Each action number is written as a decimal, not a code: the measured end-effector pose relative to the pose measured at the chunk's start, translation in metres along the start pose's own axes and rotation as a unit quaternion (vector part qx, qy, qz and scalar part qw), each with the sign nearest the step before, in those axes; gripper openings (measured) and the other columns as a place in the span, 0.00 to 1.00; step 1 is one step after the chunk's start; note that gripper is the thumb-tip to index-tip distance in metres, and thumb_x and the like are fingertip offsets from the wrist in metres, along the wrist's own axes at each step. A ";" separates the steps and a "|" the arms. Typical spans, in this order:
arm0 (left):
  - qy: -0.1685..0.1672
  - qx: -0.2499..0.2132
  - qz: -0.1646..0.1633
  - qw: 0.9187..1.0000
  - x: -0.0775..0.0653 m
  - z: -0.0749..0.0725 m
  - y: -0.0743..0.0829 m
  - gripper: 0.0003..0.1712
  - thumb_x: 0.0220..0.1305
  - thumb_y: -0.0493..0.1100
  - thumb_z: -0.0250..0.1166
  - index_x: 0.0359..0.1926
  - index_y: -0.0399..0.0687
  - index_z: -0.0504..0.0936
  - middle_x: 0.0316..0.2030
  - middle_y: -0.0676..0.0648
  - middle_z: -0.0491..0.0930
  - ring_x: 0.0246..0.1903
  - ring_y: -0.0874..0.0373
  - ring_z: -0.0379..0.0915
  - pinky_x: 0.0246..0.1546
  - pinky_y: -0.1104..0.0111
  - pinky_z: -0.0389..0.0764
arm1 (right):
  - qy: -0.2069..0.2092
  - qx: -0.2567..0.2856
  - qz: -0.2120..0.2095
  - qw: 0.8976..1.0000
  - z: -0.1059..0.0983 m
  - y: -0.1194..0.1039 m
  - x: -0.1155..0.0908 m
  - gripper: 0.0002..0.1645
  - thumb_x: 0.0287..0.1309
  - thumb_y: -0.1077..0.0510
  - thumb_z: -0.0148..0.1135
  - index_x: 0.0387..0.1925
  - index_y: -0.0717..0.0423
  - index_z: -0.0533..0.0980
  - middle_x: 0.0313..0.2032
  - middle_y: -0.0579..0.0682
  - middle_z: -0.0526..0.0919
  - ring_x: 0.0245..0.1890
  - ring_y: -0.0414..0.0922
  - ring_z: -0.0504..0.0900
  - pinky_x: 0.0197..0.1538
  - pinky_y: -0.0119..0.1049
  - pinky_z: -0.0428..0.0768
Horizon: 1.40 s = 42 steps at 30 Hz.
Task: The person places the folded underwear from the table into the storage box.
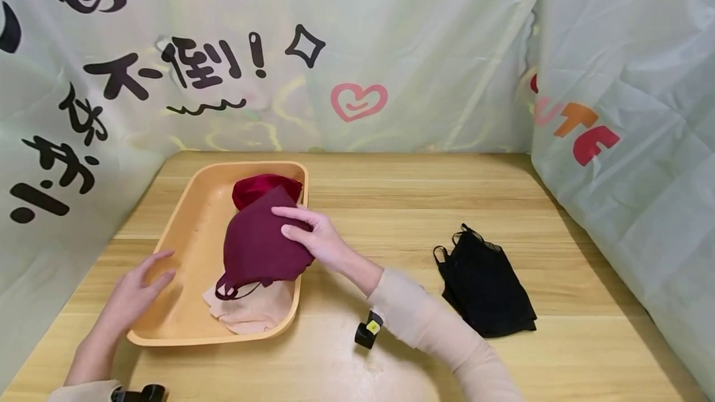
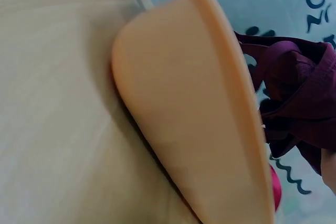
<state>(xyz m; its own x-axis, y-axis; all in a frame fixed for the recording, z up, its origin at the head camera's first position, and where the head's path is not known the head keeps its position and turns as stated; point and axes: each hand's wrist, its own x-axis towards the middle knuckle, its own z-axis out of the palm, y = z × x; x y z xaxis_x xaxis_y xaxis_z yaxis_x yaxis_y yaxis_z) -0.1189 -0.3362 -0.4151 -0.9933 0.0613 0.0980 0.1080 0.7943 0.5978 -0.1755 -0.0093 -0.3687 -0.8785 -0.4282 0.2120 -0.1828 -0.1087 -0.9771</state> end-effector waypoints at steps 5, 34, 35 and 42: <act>0.000 0.003 -0.001 1.000 -0.001 -0.001 0.001 0.25 0.65 0.42 0.55 0.59 0.34 0.65 0.55 0.21 0.62 0.47 0.22 0.61 0.39 0.39 0.65 | -0.037 -0.047 0.015 0.998 0.016 0.007 0.003 0.21 0.57 0.64 0.57 0.54 0.61 0.73 0.57 0.55 0.73 0.65 0.51 0.58 0.67 0.39 0.53; -0.006 -0.009 -0.004 1.000 -0.001 -0.002 -0.001 0.26 0.66 0.45 0.53 0.60 0.34 0.64 0.56 0.21 0.60 0.50 0.21 0.57 0.42 0.36 0.62 | -0.066 -0.555 -0.103 0.823 0.033 0.008 -0.021 0.22 0.56 0.45 0.59 0.52 0.43 0.77 0.38 0.44 0.82 0.39 0.39 0.75 0.41 0.33 0.64; -0.006 -0.008 -0.004 1.000 -0.001 -0.002 -0.001 0.26 0.66 0.45 0.53 0.60 0.34 0.63 0.56 0.21 0.60 0.50 0.21 0.57 0.42 0.36 0.62 | -0.061 -0.569 -0.100 0.814 0.033 0.009 -0.021 0.22 0.56 0.44 0.58 0.52 0.41 0.76 0.38 0.43 0.82 0.40 0.39 0.74 0.43 0.34 0.63; -0.014 -0.005 -0.009 1.000 -0.002 -0.002 0.000 0.27 0.66 0.46 0.53 0.61 0.36 0.63 0.57 0.21 0.60 0.48 0.21 0.58 0.39 0.38 0.64 | -0.041 -0.630 -0.109 0.767 0.036 0.019 -0.024 0.23 0.56 0.39 0.56 0.53 0.37 0.75 0.38 0.42 0.83 0.41 0.40 0.74 0.50 0.41 0.64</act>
<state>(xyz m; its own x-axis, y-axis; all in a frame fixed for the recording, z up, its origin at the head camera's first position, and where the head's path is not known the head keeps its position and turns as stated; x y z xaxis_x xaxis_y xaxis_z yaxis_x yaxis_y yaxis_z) -0.1168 -0.3377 -0.4141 -0.9959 0.0631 0.0650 0.0896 0.7897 0.6069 -0.1419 -0.0332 -0.3920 -0.7444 -0.5844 0.3229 -0.6495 0.7460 -0.1472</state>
